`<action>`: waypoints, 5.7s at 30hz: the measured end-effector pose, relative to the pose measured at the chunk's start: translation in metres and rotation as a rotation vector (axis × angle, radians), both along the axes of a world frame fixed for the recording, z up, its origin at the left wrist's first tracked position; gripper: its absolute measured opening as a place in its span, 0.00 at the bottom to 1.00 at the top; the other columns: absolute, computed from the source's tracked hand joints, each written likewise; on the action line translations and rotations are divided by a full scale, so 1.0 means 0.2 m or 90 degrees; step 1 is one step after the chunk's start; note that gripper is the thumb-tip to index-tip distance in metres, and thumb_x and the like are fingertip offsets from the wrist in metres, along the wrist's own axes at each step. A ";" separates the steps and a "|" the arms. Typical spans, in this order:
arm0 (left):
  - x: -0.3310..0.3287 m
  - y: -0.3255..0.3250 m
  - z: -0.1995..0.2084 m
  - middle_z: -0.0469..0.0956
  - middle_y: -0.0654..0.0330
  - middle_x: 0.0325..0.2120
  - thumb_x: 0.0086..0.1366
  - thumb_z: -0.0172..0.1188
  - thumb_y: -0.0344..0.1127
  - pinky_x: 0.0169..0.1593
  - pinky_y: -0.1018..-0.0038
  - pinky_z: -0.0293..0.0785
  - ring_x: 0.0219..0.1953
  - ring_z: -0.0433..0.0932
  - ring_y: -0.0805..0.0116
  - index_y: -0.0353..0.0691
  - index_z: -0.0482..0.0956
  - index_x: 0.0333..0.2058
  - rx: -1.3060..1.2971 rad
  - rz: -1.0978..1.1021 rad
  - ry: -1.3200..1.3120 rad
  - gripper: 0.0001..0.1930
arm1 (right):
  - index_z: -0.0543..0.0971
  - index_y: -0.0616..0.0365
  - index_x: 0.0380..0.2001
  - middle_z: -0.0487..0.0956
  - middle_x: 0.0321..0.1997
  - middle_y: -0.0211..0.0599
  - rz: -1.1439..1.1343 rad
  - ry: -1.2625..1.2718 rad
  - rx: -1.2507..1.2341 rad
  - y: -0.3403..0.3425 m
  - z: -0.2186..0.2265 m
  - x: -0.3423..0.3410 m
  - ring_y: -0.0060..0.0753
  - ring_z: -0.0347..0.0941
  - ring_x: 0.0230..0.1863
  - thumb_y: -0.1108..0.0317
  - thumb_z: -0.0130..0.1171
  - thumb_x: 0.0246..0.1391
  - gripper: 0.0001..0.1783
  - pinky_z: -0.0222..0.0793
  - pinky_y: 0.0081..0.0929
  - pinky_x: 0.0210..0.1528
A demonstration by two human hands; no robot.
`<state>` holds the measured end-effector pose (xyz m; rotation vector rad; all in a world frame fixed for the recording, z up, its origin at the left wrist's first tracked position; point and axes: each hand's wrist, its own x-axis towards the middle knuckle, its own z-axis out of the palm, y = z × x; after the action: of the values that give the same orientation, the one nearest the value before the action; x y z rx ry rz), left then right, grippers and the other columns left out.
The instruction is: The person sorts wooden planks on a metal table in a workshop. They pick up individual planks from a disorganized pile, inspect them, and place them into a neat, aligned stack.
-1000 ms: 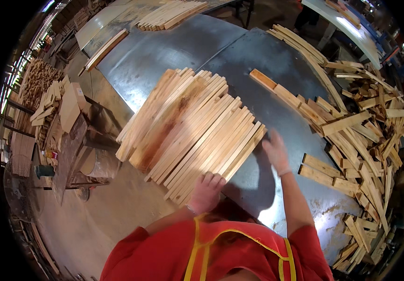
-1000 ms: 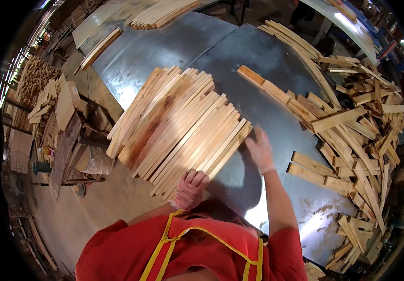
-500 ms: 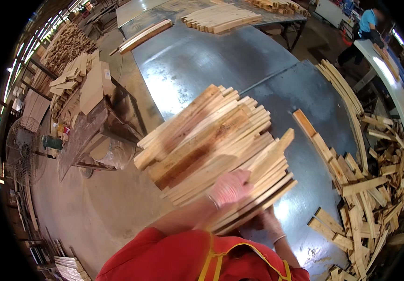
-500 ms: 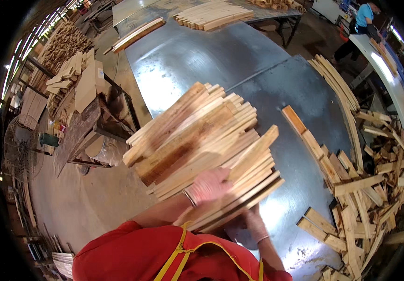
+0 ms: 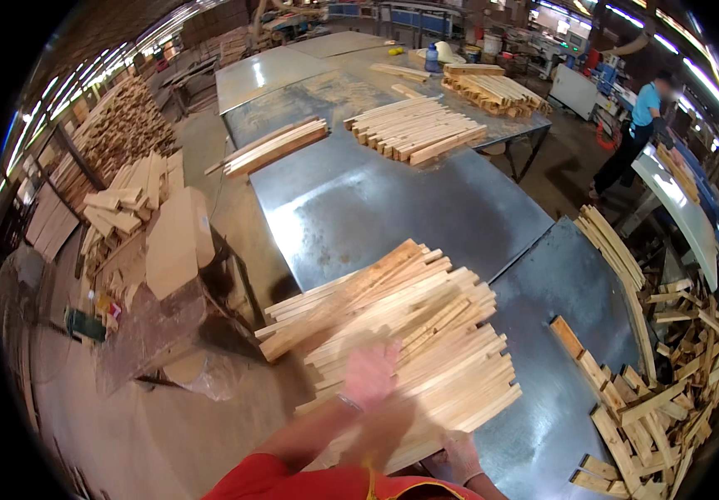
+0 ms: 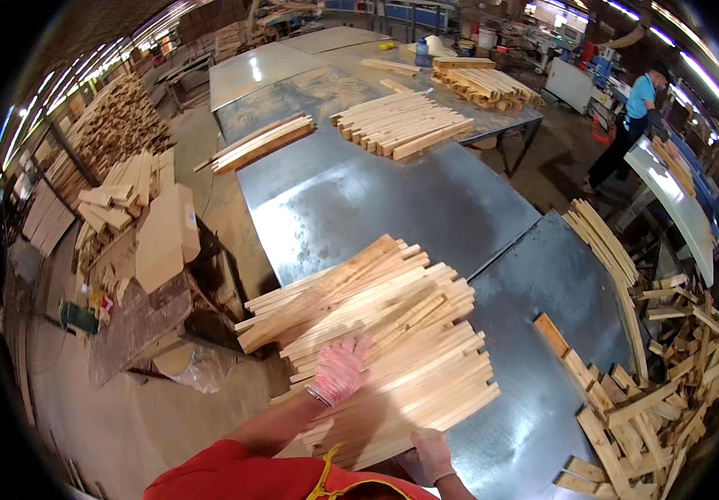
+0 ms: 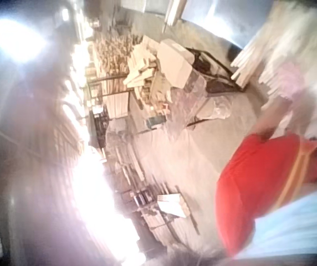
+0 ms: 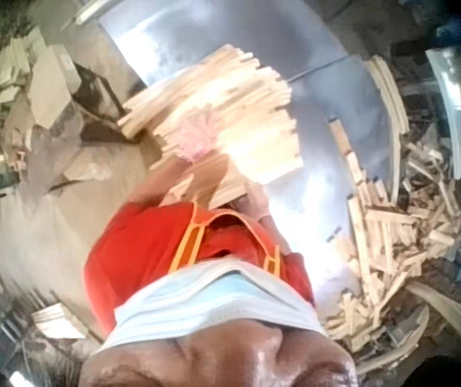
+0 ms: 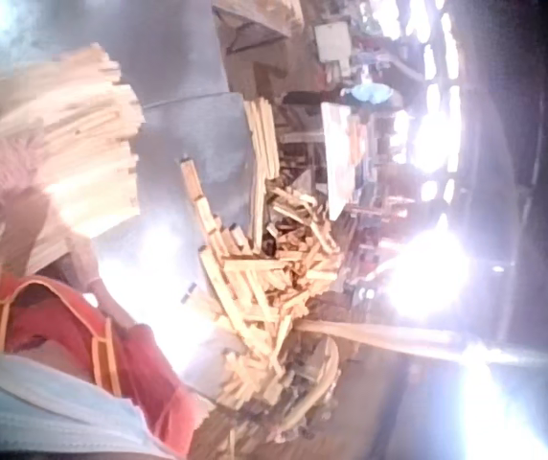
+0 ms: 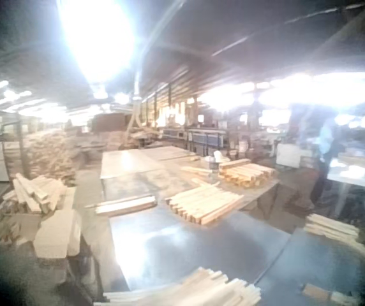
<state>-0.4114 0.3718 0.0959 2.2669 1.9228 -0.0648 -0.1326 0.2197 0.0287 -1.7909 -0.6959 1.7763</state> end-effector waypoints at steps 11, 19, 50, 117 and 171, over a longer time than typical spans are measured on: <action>-0.40 0.28 -0.19 0.80 0.48 0.56 0.65 0.64 0.42 0.55 0.57 0.79 0.52 0.80 0.48 0.38 0.75 0.63 0.085 0.061 -0.105 0.29 | 0.71 0.68 0.58 0.83 0.34 0.41 0.237 -0.118 0.093 0.68 0.18 -0.45 0.38 0.79 0.33 0.40 0.60 0.62 0.39 0.74 0.38 0.42; 0.00 0.09 -0.30 0.62 0.47 0.73 0.61 0.69 0.51 0.74 0.50 0.61 0.72 0.63 0.43 0.42 0.57 0.75 0.234 -0.108 0.138 0.48 | 0.74 0.60 0.58 0.82 0.55 0.57 0.160 -0.321 0.304 0.59 0.23 0.56 0.58 0.78 0.60 0.52 0.61 0.56 0.31 0.73 0.45 0.63; 0.25 -0.01 -0.31 0.70 0.55 0.64 0.57 0.71 0.49 0.74 0.45 0.54 0.70 0.64 0.46 0.43 0.73 0.63 0.156 -0.235 -0.139 0.36 | 0.82 0.62 0.51 0.86 0.48 0.55 0.039 -0.136 0.156 0.59 0.02 -0.03 0.49 0.82 0.50 0.50 0.61 0.59 0.27 0.75 0.41 0.54; 1.41 -0.67 -0.20 0.78 0.56 0.56 0.54 0.72 0.58 0.62 0.52 0.71 0.57 0.77 0.51 0.44 0.67 0.69 -0.160 -0.513 0.079 0.46 | 0.82 0.54 0.48 0.81 0.45 0.46 -0.293 -0.915 0.367 -0.77 0.28 1.60 0.56 0.76 0.47 0.61 0.67 0.41 0.26 0.74 0.49 0.51; 0.83 -0.95 -0.28 0.78 0.48 0.54 0.58 0.68 0.41 0.50 0.50 0.79 0.51 0.81 0.42 0.40 0.66 0.70 -0.290 -0.274 -0.114 0.41 | 0.75 0.53 0.67 0.84 0.55 0.47 -0.041 -0.494 0.251 -0.32 0.26 1.98 0.45 0.81 0.57 0.46 0.70 0.61 0.37 0.75 0.47 0.63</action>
<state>-0.2446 0.1816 0.0408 2.2257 1.1611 -0.3067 0.2628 0.1552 0.0807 -2.1503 -1.1617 0.7715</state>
